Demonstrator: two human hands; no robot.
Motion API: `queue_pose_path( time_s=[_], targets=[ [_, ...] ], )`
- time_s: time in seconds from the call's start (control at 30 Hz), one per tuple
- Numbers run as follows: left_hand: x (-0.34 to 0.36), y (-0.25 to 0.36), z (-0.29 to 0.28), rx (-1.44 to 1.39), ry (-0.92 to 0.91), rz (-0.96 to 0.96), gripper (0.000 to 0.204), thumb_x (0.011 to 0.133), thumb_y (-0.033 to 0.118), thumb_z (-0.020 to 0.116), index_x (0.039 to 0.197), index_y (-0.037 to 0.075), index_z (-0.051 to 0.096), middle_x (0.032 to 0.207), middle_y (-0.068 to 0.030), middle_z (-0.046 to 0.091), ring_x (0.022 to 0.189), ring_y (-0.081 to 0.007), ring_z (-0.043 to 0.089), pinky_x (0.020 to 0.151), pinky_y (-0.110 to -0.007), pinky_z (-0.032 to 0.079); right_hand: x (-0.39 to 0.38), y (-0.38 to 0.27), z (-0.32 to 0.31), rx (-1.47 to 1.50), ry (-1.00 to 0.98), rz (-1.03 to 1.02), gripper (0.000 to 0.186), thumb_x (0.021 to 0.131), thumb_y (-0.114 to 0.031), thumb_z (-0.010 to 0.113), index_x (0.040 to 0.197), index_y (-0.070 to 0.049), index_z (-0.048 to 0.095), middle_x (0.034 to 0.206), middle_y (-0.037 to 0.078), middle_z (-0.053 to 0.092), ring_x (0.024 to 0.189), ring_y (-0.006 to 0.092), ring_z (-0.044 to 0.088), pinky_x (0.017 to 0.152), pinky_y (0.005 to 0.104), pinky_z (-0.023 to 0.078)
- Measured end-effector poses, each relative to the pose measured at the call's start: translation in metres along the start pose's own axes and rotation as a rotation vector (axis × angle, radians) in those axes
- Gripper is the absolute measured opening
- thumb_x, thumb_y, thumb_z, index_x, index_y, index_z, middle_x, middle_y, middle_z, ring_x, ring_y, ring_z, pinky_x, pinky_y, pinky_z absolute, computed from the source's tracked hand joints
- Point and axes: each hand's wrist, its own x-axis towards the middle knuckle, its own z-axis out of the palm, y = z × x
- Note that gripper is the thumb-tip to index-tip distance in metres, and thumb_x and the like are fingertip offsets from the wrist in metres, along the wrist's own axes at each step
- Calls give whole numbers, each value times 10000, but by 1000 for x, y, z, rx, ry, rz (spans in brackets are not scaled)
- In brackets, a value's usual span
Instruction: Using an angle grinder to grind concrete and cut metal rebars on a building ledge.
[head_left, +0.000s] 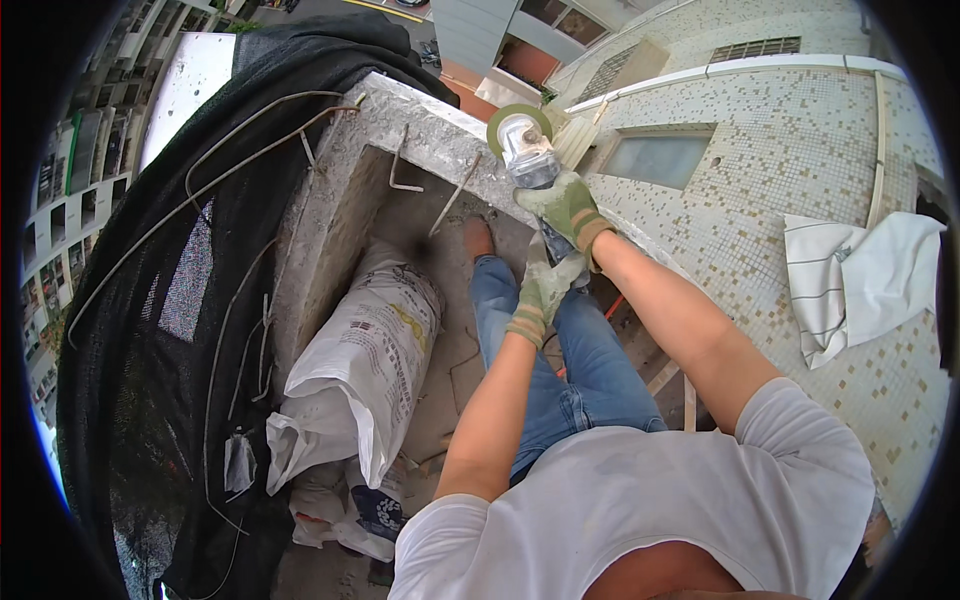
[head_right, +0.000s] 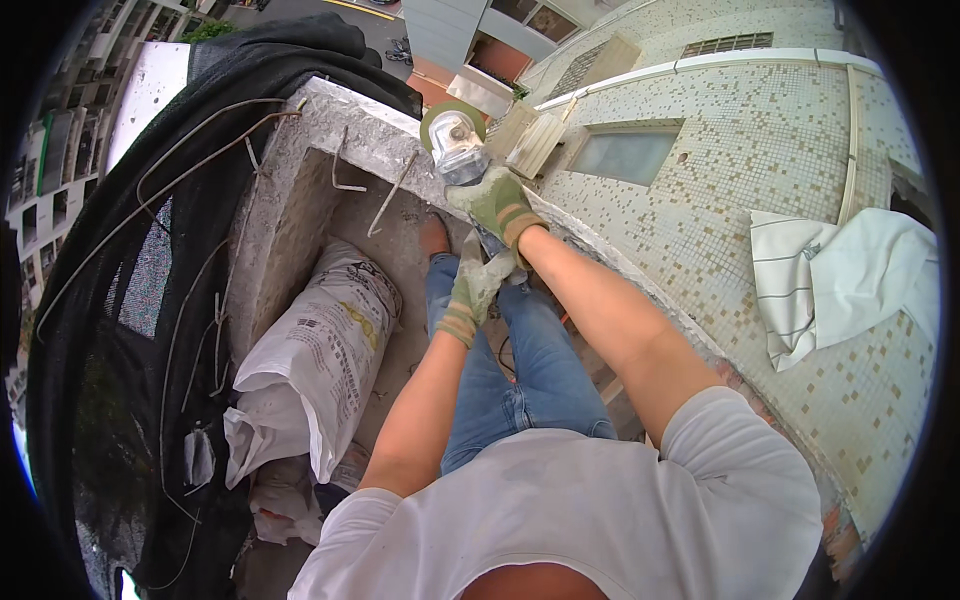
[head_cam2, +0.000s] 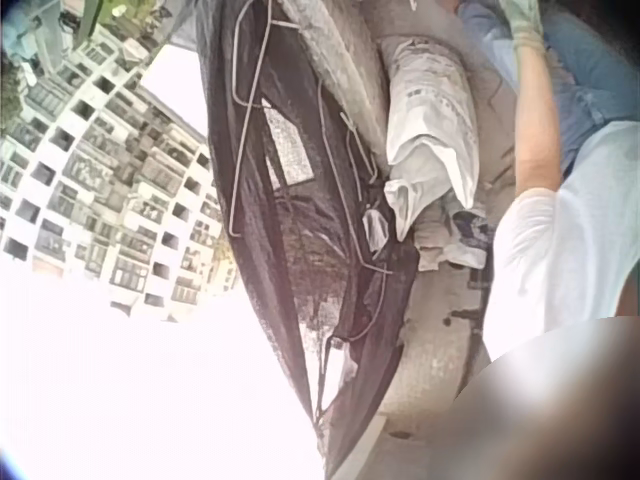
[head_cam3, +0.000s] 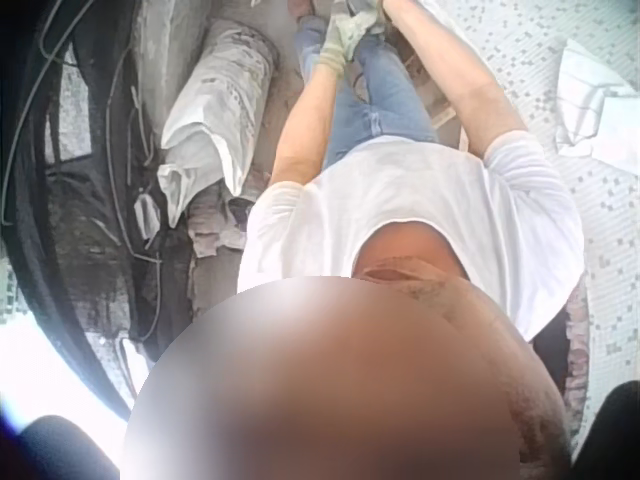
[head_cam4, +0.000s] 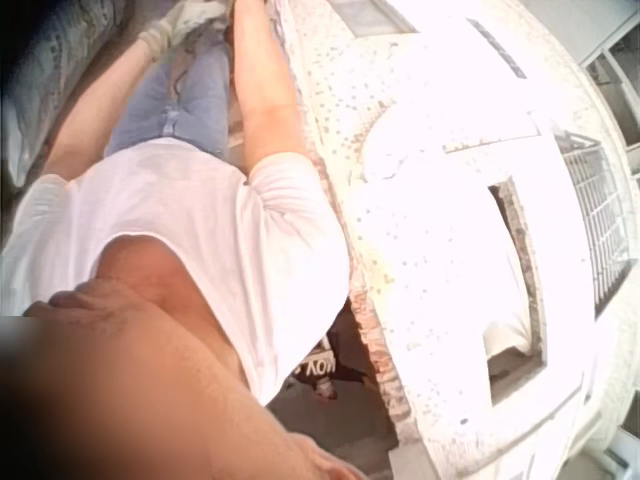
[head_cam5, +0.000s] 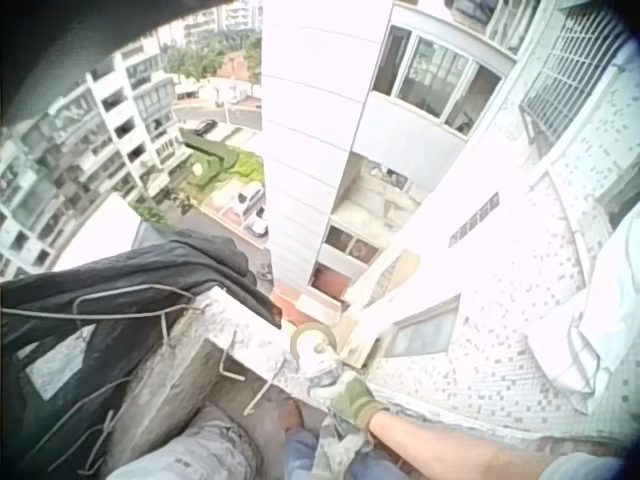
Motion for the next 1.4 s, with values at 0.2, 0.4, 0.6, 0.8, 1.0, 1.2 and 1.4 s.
queue_pose_path(
  time_s=[0.2, 0.4, 0.6, 0.8, 1.0, 1.2, 1.4],
  targets=[
    [35, -16, 24, 184, 479, 51, 580, 849, 208, 715, 1319, -13, 455, 1218, -165, 597, 1068, -286, 586, 913, -352, 482, 13, -6, 24, -159, 53, -44, 468, 680, -397, 716, 963, -25, 704, 859, 238, 690, 872, 392, 684, 789, 423, 527],
    [45, -26, 12, 161, 351, -66, 609, 808, 304, 735, 1254, -24, 482, 1169, -222, 619, 1059, -357, 604, 901, -411, 480, 23, -4, 31, -204, 18, -48, 492, 707, -442, 690, 1010, -55, 703, 960, 248, 689, 949, 408, 667, 802, 463, 527],
    [43, -17, 13, 435, 413, -50, 561, 810, 274, 721, 1228, -23, 496, 1150, -249, 627, 1033, -398, 621, 872, -440, 493, 24, 1, 36, -219, 19, -28, 487, 706, -425, 689, 1008, -43, 704, 952, 250, 691, 951, 413, 666, 803, 462, 528],
    [42, -15, 14, 418, 429, -49, 526, 804, 270, 718, 1186, -26, 507, 1127, -253, 639, 1037, -410, 625, 874, -449, 495, 24, 1, 34, -193, 23, -83, 475, 708, -417, 684, 991, -37, 707, 919, 236, 699, 933, 415, 671, 803, 460, 528],
    [46, -16, 13, 392, 402, -44, 555, 798, 279, 721, 1207, -29, 506, 1163, -265, 628, 1067, -417, 616, 897, -449, 489, 24, -1, 36, -242, 45, -57, 456, 714, -417, 684, 979, -46, 710, 912, 238, 696, 926, 416, 670, 799, 464, 526],
    [46, -15, 15, 454, 423, -142, 588, 796, 280, 719, 1241, -36, 498, 1184, -279, 619, 1099, -434, 602, 916, -455, 485, 27, 1, 35, -232, 20, -94, 472, 717, -430, 693, 994, -48, 712, 930, 241, 697, 950, 418, 667, 810, 463, 526],
    [53, -27, 11, 520, 390, -144, 622, 797, 293, 715, 1269, -38, 484, 1199, -282, 614, 1117, -448, 591, 929, -459, 483, 24, -5, 32, -183, 25, 10, 514, 671, -381, 731, 1031, -19, 679, 917, 252, 693, 926, 405, 681, 807, 433, 528]
  ],
)
